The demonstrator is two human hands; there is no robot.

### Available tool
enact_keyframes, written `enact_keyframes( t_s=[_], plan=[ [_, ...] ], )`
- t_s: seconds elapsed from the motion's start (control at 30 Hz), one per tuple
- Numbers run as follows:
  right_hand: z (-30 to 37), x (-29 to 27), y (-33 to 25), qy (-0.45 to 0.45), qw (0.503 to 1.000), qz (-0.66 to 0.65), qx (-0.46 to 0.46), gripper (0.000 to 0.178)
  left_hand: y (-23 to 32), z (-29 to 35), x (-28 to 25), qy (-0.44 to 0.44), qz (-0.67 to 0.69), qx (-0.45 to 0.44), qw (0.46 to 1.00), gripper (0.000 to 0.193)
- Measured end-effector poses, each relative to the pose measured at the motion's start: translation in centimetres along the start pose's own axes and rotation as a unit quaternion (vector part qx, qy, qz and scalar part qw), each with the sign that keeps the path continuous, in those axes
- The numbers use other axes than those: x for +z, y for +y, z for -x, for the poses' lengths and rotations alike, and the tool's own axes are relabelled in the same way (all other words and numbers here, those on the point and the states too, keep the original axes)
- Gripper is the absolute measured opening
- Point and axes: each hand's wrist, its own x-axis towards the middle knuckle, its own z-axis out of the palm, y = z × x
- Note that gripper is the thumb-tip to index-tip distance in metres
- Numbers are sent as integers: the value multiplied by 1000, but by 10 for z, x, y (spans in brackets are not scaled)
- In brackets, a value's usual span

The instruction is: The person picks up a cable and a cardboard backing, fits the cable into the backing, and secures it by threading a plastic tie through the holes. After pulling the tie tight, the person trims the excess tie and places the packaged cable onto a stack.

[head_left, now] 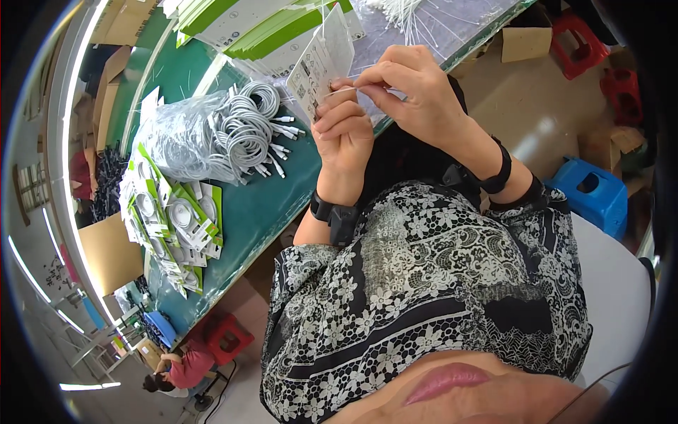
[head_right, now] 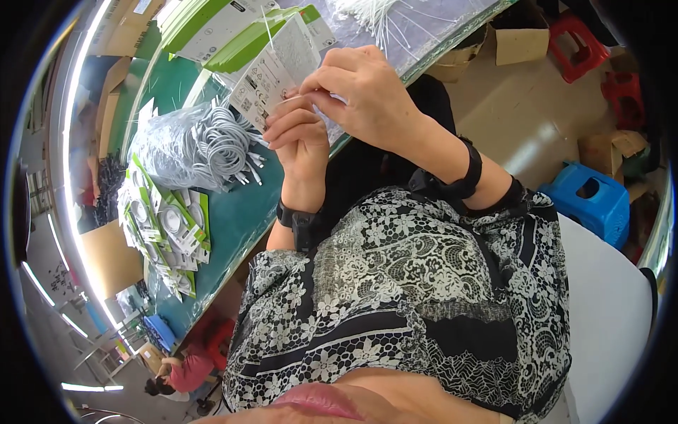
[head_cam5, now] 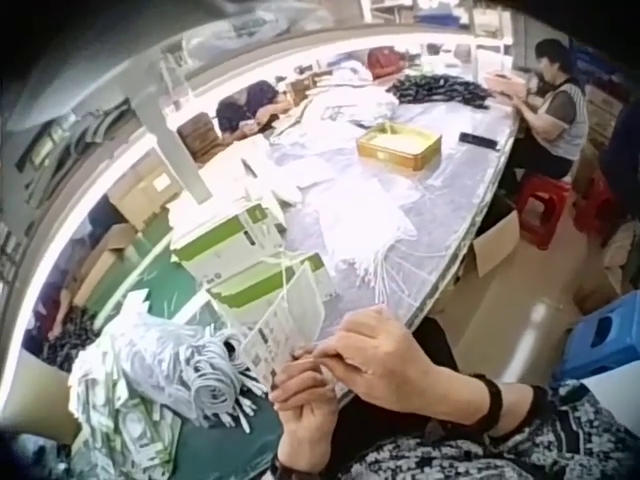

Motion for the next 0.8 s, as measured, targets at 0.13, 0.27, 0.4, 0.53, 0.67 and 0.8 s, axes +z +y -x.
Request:
enact_keyframes(
  t_s=[0.13,0.27,0.4,0.53,0.67,0.8],
  plan=[
    [-2,1,-1,10,1000,4,4,15,-1,1,0,-9,-3,0,1000,13],
    [2,2,0,-2,1000,-2,13,16,-1,2,0,-12,-11,6,1000,13],
    [3,3,-1,-2,1000,5,19,15,1,2,-1,-11,-12,4,1000,13],
    [5,2,-1,-5,1000,-7,20,14,1,2,-4,-7,-10,5,1000,13],
    [3,4,-4,-13,999,-28,21,15,4,2,-12,-3,-87,22,996,15],
    [-3,8,3,-48,968,-213,125,20,4,1,-15,14,-330,63,942,23]
  ],
)
